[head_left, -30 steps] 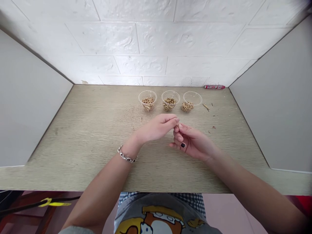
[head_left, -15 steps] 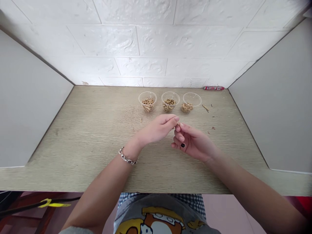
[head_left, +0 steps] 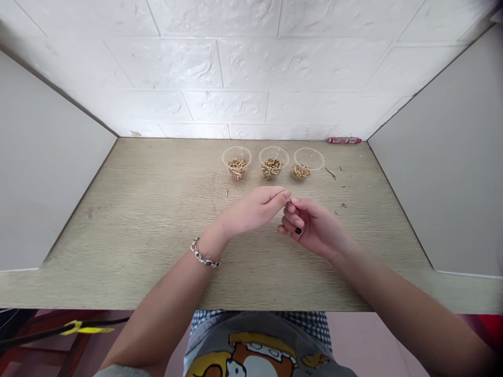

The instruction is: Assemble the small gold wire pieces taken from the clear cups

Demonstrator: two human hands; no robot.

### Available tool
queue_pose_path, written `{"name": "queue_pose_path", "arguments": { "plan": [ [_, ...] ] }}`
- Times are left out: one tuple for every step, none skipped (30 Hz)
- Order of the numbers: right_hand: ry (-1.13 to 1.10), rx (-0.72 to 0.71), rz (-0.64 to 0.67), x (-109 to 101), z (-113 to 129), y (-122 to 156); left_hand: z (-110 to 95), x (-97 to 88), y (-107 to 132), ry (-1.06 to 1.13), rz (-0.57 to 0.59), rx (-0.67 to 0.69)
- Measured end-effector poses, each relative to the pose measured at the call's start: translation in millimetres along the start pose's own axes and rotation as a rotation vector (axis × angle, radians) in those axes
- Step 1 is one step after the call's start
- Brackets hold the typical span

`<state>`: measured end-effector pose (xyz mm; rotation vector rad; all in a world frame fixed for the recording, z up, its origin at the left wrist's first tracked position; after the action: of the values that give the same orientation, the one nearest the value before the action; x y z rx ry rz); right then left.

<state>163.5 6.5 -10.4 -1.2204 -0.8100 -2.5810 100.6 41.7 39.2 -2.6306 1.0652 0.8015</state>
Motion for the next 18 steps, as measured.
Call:
{"name": "queue_pose_path", "arguments": {
  "plan": [
    [0.015,-0.016,-0.003,-0.5,1.3,-0.1,-0.6,0.5,0.1,0.004,0.002,0.002],
    [0.035,-0.037,-0.004,-0.9,3.0,-0.3,-1.5,1.2,0.3,0.012,0.006,0.007],
    [0.058,-0.065,-0.006,-1.2,5.2,-0.4,-2.6,2.1,0.4,0.023,0.013,0.015],
    [0.084,-0.096,-0.009,-1.4,7.6,-0.3,-3.8,3.2,0.5,0.031,0.023,0.024],
    [0.114,-0.128,-0.012,-1.5,10.2,-0.2,-4.8,4.1,0.5,0.032,0.030,0.032],
    [0.146,-0.159,-0.018,-1.8,12.6,0.0,-5.7,4.7,0.5,0.026,0.033,0.036],
    [0.181,-0.188,-0.025,-2.1,14.9,0.3,-6.2,4.8,0.5,0.011,0.031,0.037],
    [0.216,-0.219,-0.031,-2.3,17.4,0.8,-6.4,4.5,0.4,-0.013,0.024,0.034],
    [0.253,-0.249,-0.031,-2.1,19.6,1.4,-6.5,4.0,0.4,-0.042,0.014,0.030],
    [0.289,-0.280,-0.029,-1.8,21.8,2.1,-6.7,3.5,0.4,-0.073,0.005,0.026],
    [0.327,-0.311,-0.023,-1.4,24.0,3.0,-7.1,3.2,0.4,-0.100,-0.001,0.026],
    [0.365,-0.343,-0.018,-1.1,26.1,3.9,-7.7,3.1,0.5,-0.125,-0.007,0.027],
    [0.403,-0.373,-0.014,-0.9,28.1,4.8,-8.3,2.8,0.7,-0.147,-0.015,0.029],
    [0.443,-0.402,-0.010,-0.7,30.0,5.6,-8.8,2.5,0.8,-0.163,-0.025,0.029],
    [0.482,-0.430,-0.009,-0.7,31.9,6.6,-9.1,2.0,1.0,-0.175,-0.037,0.028],
    [0.518,-0.457,-0.007,-0.4,33.7,7.4,-9.6,1.7,1.0,-0.182,-0.048,0.030],
    [0.553,-0.479,-0.004,0.1,35.1,8.2,-10.0,1.7,0.9,-0.183,-0.057,0.033],
    [0.578,-0.499,-0.005,0.5,36.5,9.0,-10.4,1.9,0.8,-0.180,-0.064,0.037]
  ]
}}
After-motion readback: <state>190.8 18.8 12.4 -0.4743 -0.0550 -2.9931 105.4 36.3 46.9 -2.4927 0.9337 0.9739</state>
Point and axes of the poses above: each hand's wrist, its own y-axis away from the middle knuckle, its own x-axis out of the palm, z = x × y, the point moved 8 cm from there along -y, towards the middle knuckle, and after that the axes turned 12 degrees about -y, right-handed, at the moved point
